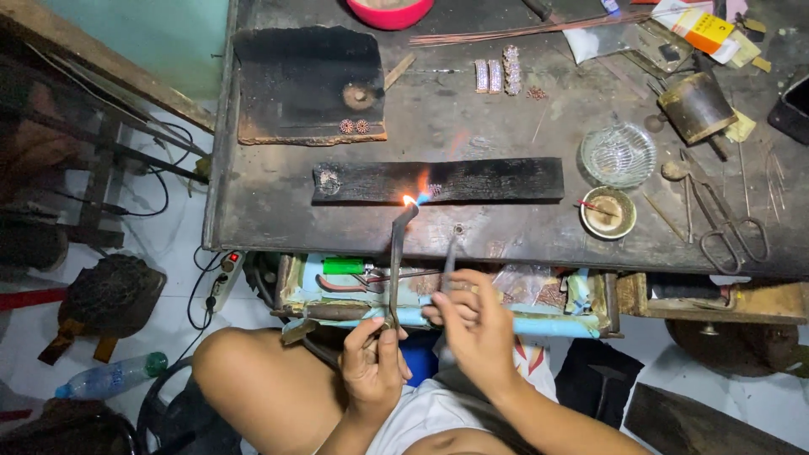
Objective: Using tweezers to arrange small metal components on a soldering block and then soldering them together with a handheld torch.
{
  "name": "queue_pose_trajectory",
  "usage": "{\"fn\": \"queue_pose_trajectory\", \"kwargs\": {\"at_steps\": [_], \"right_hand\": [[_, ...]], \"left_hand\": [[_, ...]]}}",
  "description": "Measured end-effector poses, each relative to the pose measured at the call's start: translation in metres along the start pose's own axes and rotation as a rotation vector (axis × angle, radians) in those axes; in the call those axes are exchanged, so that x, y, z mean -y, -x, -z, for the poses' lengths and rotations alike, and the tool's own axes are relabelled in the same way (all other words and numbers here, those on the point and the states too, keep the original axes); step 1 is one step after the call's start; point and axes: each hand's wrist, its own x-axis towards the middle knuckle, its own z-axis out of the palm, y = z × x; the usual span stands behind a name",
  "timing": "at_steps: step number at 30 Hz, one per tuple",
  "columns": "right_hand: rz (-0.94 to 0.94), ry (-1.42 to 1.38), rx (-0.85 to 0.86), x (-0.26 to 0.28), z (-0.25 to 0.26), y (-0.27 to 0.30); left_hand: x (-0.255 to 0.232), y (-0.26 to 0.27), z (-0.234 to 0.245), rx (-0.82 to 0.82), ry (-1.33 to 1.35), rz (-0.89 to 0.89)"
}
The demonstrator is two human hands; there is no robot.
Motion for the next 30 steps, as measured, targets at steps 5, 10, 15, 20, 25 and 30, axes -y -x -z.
{"fn": "queue_pose_trajectory", "kwargs": {"at_steps": [5,10,15,20,25,30], "right_hand": [[0.191,0.098,-0.043,0.0,0.048,-0.019],[0.247,0.14,-0.1,0.033,0.06,-0.056],[0.32,0.04,-0.201,0.027,0.052,-0.08],[0.424,0.168,-0.259,0.014,0.047,-0.088],[0.566,0.376,-0.288,0.013,0.046,-0.087],[0.636,0.365,-0.307,0.007,0.044,-0.086]], "left_hand": [[0.006,0.002,-0.001,0.006,-0.014,-0.007],[0.007,0.006,-0.004,0.017,-0.014,-0.069],[0.011,0.005,-0.004,0.003,-0.051,-0.081],[0.006,-0.004,-0.002,0.029,-0.043,-0.186],[-0.011,-0.016,-0.004,0.052,-0.055,-0.274],[-0.009,-0.015,-0.004,0.059,-0.054,-0.265]]}}
